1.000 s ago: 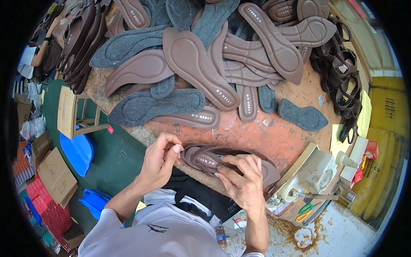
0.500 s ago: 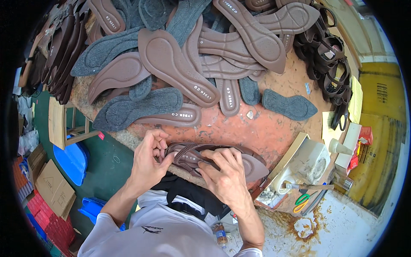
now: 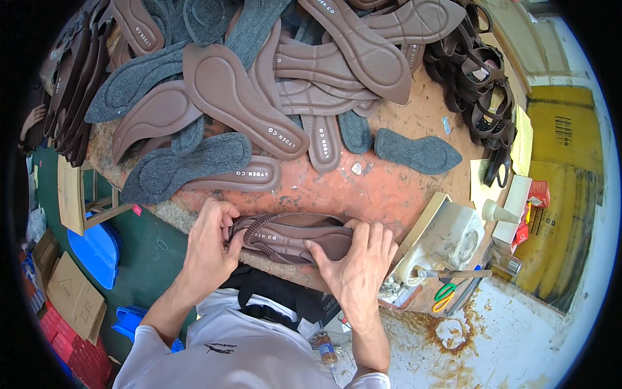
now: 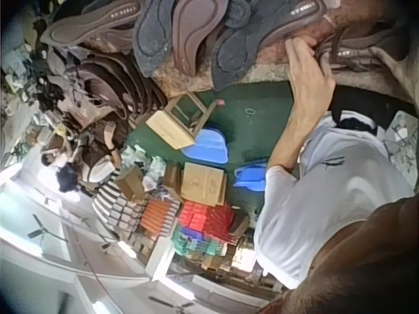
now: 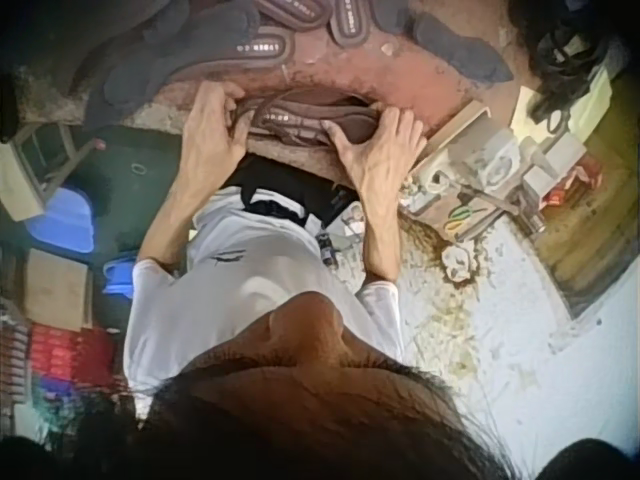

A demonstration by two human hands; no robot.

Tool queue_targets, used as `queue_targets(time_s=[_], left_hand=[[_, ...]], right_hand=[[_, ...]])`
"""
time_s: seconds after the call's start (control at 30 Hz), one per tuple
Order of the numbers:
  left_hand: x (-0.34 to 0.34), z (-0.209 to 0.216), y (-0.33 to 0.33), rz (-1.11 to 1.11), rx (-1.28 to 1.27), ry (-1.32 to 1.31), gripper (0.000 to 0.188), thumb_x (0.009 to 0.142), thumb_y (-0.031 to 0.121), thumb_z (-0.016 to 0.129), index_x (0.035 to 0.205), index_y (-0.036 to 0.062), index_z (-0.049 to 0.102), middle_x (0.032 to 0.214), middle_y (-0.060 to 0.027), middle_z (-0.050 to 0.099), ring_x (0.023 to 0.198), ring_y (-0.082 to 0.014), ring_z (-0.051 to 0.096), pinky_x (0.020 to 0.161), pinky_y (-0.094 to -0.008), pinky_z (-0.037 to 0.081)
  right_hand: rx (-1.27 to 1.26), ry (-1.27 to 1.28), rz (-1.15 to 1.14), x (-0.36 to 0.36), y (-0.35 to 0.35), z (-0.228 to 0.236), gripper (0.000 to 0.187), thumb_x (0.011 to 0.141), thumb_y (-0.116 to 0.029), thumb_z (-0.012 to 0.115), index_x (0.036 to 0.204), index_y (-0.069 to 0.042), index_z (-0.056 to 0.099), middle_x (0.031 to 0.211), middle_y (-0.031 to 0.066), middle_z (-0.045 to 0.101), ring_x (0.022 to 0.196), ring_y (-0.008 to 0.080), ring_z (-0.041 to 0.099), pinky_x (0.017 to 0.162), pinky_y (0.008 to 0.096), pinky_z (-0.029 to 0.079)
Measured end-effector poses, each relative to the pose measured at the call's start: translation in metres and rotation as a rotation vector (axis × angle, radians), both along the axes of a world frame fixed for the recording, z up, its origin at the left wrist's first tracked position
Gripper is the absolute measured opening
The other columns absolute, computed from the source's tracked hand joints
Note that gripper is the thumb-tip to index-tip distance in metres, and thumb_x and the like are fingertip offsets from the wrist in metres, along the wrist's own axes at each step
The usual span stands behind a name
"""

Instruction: The person assembles slippers by hand at a workbench. They repeatedly pick up a sole and a strap, press the strap into the sole, and place the finished slipper aside. Another person works in the background.

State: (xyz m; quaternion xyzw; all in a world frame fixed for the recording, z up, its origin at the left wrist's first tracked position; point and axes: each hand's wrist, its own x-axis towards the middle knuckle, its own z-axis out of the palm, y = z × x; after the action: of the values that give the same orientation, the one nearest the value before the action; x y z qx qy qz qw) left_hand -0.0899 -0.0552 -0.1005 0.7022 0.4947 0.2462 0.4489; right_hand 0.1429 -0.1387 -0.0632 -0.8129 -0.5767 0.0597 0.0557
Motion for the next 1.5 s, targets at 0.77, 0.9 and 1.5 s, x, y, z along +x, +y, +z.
queue_targets(time_s=[0.77, 0.9, 1.5], left_hand=[[0.073, -0.029, -0.095, -0.789, 0.173, 0.448, 0.05, 0.093, 0.041, 0.067, 0.128, 0.0067, 0.072, 0.11, -0.014, 0.071, 0.107, -0.04, 0.051, 0.087, -0.0525, 0.038], [0.07, -0.046, -0.1, -0.673, 0.488, 0.386, 0.044, 0.089, 0.04, 0.071, 0.119, 0.0078, 0.077, 0.093, -0.0136, 0.073, 0.102, -0.0399, 0.055, 0.084, -0.0521, 0.039], [0.078, -0.025, -0.097, -0.597, 0.487, 0.284, 0.037, 0.092, 0.039, 0.071, 0.115, 0.012, 0.082, 0.108, -0.0114, 0.077, 0.103, -0.0379, 0.06, 0.091, -0.0569, 0.043]], right_hand=[[-0.165, 0.266, 0.003, -0.04, -0.024, -0.007, 0.105, 0.098, -0.055, 0.066, 0.165, 0.016, 0.026, 0.174, 0.0408, 0.021, 0.165, 0.0551, 0.017, 0.128, 0.074, 0.013], [-0.136, 0.246, 0.024, -0.052, -0.047, 0.007, 0.103, 0.1, -0.057, 0.063, 0.164, 0.017, 0.029, 0.172, 0.0395, 0.026, 0.164, 0.0539, 0.02, 0.129, 0.0725, 0.014], [-0.073, 0.128, 0.013, -0.03, 0.001, -0.02, 0.099, 0.101, -0.066, 0.061, 0.144, 0.022, 0.049, 0.148, 0.0455, 0.052, 0.149, 0.0531, 0.045, 0.131, 0.0698, 0.013]])
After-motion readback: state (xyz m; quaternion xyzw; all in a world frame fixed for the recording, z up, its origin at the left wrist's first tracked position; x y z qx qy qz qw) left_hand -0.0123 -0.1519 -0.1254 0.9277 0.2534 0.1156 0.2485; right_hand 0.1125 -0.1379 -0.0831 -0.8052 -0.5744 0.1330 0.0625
